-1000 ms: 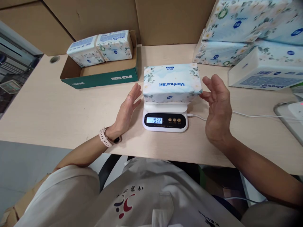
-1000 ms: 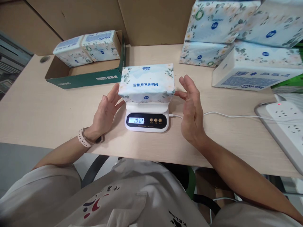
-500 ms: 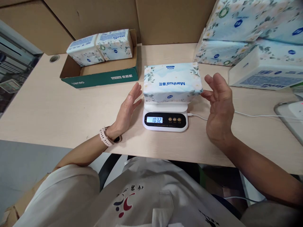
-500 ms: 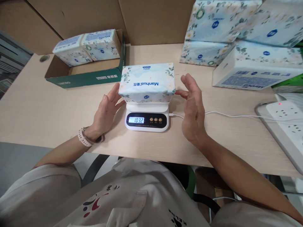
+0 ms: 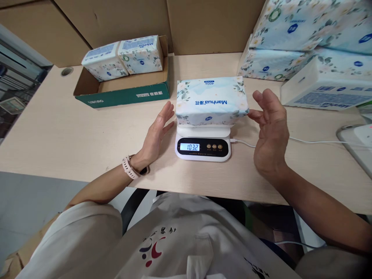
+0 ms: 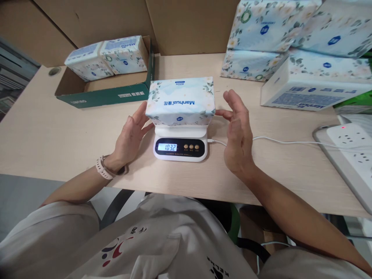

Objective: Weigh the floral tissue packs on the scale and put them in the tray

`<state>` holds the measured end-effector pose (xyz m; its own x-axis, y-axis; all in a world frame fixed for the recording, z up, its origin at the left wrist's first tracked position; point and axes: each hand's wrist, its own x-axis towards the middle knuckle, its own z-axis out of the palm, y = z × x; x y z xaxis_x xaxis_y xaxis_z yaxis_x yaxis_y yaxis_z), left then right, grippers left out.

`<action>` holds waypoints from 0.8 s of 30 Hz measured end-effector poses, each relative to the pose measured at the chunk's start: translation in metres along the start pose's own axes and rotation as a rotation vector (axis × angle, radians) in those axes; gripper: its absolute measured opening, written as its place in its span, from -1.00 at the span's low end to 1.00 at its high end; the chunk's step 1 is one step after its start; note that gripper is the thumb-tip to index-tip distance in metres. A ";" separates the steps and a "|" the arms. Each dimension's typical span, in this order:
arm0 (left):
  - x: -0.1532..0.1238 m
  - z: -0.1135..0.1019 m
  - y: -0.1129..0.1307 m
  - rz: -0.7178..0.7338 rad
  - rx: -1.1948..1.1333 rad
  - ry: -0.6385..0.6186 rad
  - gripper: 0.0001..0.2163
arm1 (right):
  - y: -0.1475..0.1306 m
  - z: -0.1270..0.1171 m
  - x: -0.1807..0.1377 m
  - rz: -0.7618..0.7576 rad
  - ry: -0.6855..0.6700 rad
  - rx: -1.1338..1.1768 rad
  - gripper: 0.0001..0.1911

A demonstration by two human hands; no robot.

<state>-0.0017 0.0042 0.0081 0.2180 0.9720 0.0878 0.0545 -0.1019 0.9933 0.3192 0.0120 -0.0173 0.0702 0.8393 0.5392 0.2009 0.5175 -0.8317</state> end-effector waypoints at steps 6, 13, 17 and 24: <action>0.000 -0.001 -0.001 -0.004 -0.004 -0.006 -0.24 | 0.002 0.000 0.001 -0.011 0.014 -0.010 -0.36; 0.001 -0.002 -0.003 -0.009 -0.001 0.013 -0.22 | -0.003 0.000 0.002 0.020 0.006 -0.044 -0.27; 0.001 -0.002 -0.004 -0.011 0.004 0.023 -0.20 | -0.004 0.000 0.002 0.023 -0.007 -0.045 -0.30; 0.001 -0.004 -0.004 -0.006 0.011 0.015 -0.19 | -0.005 -0.001 0.002 0.002 0.016 -0.023 -0.22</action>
<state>-0.0054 0.0069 0.0041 0.2033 0.9756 0.0825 0.0662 -0.0978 0.9930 0.3188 0.0106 -0.0119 0.0864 0.8372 0.5401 0.2229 0.5121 -0.8295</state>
